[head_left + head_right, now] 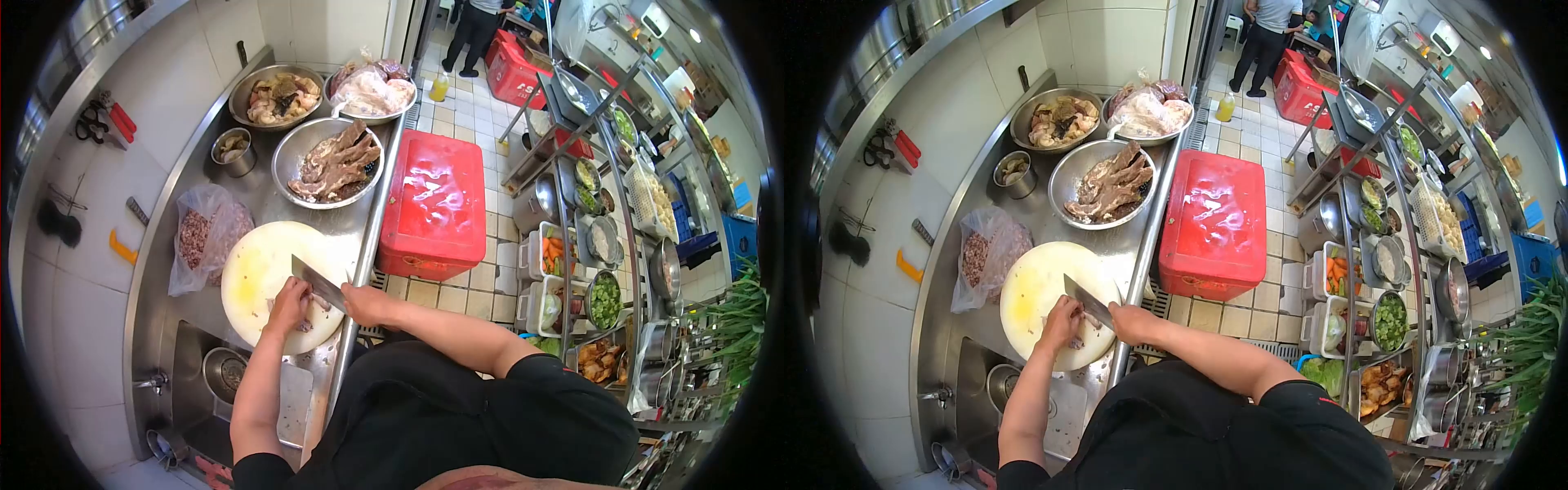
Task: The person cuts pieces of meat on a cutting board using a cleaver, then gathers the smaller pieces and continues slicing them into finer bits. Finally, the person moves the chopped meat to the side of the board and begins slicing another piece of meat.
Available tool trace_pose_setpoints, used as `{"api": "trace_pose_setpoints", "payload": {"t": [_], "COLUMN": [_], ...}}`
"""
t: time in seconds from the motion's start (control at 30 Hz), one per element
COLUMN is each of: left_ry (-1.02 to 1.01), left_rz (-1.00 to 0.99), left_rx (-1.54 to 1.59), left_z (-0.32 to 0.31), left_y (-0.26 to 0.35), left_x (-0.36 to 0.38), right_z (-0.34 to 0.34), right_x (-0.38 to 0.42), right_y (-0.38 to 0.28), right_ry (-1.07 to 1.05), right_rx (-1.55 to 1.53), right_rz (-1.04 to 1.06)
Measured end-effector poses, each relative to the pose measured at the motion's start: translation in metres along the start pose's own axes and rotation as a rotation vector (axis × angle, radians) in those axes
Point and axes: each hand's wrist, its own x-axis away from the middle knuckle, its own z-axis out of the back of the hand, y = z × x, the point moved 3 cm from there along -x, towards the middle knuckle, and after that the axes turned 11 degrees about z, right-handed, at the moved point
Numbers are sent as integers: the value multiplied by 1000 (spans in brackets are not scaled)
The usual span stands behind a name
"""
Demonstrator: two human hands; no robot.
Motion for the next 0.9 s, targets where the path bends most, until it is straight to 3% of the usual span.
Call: {"api": "trace_pose_setpoints", "payload": {"t": [0.2, 0.9], "left_ry": [-23, -128], "left_rz": [11, 40], "left_rx": [37, -22], "left_z": [-1, 4], "left_y": [-2, 6], "left_x": [4, 15], "right_z": [-5, -21], "right_x": [17, -8], "right_y": [10, 4], "right_ry": [-67, 30], "right_rx": [26, -71], "right_rz": [-52, -53]}}
